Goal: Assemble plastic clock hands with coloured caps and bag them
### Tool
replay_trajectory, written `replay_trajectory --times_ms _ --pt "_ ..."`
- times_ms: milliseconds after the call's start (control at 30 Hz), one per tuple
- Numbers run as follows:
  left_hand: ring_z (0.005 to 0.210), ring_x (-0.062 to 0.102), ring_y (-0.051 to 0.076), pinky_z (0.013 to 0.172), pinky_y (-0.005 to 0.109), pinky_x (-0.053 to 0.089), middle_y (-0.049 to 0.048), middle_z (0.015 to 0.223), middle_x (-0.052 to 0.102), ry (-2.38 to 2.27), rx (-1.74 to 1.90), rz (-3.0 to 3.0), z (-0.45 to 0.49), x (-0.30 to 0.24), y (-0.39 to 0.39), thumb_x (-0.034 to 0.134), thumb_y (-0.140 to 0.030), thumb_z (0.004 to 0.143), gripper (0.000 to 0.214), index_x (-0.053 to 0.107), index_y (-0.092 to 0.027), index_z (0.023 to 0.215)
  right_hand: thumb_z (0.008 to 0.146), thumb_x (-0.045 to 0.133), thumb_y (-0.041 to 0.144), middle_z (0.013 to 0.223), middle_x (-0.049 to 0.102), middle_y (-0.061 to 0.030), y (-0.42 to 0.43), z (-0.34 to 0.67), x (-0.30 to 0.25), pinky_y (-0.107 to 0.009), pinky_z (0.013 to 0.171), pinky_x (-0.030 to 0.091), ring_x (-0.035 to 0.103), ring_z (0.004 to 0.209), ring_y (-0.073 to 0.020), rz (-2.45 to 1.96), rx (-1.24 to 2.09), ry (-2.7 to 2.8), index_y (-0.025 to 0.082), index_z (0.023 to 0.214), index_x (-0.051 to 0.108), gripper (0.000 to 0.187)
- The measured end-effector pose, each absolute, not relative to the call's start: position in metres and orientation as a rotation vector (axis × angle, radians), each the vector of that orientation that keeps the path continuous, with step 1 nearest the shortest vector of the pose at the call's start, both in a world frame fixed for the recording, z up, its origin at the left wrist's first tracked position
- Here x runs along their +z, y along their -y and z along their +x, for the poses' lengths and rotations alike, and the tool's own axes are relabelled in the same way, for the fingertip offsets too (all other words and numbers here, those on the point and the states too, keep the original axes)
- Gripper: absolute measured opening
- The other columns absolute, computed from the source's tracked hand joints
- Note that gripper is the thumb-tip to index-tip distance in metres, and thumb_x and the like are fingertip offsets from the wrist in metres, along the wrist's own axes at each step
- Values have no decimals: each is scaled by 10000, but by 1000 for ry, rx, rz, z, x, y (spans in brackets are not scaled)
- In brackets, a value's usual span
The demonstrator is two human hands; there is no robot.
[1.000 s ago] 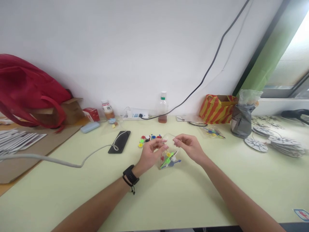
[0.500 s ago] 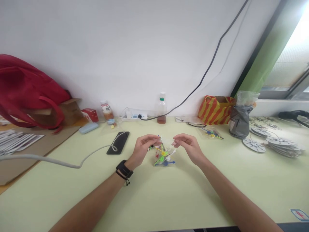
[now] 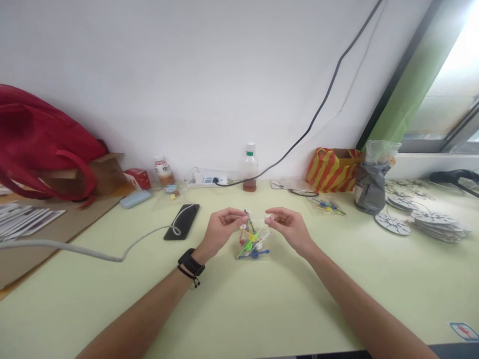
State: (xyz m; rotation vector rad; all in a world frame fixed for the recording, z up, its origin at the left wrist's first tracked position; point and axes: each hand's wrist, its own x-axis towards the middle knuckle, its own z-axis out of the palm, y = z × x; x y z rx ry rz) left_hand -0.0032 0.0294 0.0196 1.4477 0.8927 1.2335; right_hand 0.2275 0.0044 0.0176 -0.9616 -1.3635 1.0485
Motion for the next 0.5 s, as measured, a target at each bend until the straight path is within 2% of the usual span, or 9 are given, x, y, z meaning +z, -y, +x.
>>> replay_trajectory --times_ms 100,200,333,500 --pt "817 748 212 770 326 606 90 927 811 -894 1246 1471 -5 20 -30 888 -384 742 281 798 -163 890 747 846 431 767 720 -35 -6 228 17 -344 721 535 660 740 -197 -961 1071 1321 212 899 770 277" --pt "832 743 217 776 332 605 90 953 813 -889 1232 1488 -7 21 -31 884 -375 745 256 816 -173 886 759 825 383 772 733 -43 -8 229 15 -345 726 526 661 756 -203 -942 1123 1263 216 911 789 229" --pt "960 744 244 879 357 594 94 1047 812 -866 1213 1443 -10 16 -36 856 -365 774 239 835 -195 942 764 802 339 766 732 -47 -11 230 10 -332 741 502 639 769 -191 -913 1209 1191 210 870 815 167" --pt "931 746 238 871 343 582 86 962 817 -860 1251 1400 -12 10 -39 841 -332 779 178 838 -191 888 764 802 347 788 738 -53 -11 230 9 -333 758 501 620 781 -190 -881 1204 1207 205 862 824 174"
